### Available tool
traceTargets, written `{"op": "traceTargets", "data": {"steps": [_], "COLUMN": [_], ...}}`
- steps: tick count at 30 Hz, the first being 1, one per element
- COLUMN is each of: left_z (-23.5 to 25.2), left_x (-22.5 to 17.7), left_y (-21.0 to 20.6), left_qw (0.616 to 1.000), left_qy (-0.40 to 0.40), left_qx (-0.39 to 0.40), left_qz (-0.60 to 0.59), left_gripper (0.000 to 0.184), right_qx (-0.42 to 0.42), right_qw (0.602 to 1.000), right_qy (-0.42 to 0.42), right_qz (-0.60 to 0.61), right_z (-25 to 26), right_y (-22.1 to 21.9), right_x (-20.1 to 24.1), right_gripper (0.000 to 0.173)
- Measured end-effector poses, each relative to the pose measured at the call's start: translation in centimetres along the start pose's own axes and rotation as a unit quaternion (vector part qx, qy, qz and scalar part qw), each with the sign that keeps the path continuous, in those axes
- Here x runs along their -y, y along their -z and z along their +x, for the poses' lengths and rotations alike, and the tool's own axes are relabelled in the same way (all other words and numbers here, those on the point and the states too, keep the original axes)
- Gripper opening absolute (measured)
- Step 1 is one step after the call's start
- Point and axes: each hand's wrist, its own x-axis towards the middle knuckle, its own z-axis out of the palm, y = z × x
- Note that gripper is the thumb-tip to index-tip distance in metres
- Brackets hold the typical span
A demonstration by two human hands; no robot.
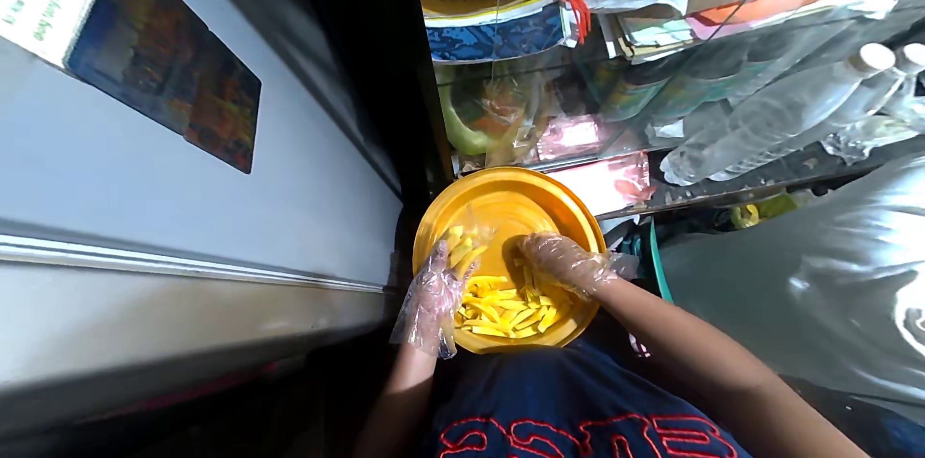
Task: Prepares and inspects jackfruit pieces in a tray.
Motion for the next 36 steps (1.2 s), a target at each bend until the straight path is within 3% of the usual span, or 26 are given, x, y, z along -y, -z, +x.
{"op": "traceTargets", "data": {"steps": [5,10,16,20,28,32,36], "left_z": [-0.2,-0.3,-0.4,-0.4,-0.1,-0.2,-0.7], "left_x": [-0.1,-0.3,-0.5,-0.8,-0.6,-0.6,-0.5], "left_y": [0.0,-0.1,-0.3,-0.6,-0.8,-0.7,-0.6], "left_qw": [1.0,0.998,0.983,0.991,0.998,0.999,0.998], "left_qy": [-0.003,-0.021,-0.045,-0.023,-0.013,0.021,0.055], "left_qx": [-0.007,-0.002,0.023,0.011,0.01,-0.004,0.012], "left_qz": [0.007,0.067,0.179,0.135,0.057,0.028,-0.037], "left_gripper": [0.031,0.034,0.038,0.035,0.033,0.035,0.038], "right_qx": [0.044,0.157,0.084,0.1,0.1,0.054,-0.006], "right_qw": [0.998,0.969,0.98,0.981,0.977,0.965,0.93], "right_qy": [-0.007,0.176,0.156,0.161,0.173,0.132,0.103], "right_qz": [0.052,0.079,0.09,0.039,0.081,0.219,0.354], "right_z": [-1.2,-4.2,-1.8,-2.1,-3.3,-3.7,-5.8], "right_y": [1.8,1.3,-2.2,-2.0,-0.3,1.5,2.6], "right_x": [0.5,3.4,7.6,8.8,5.4,1.3,-1.1], "right_gripper": [0.028,0.039,0.042,0.034,0.029,0.023,0.012]}}
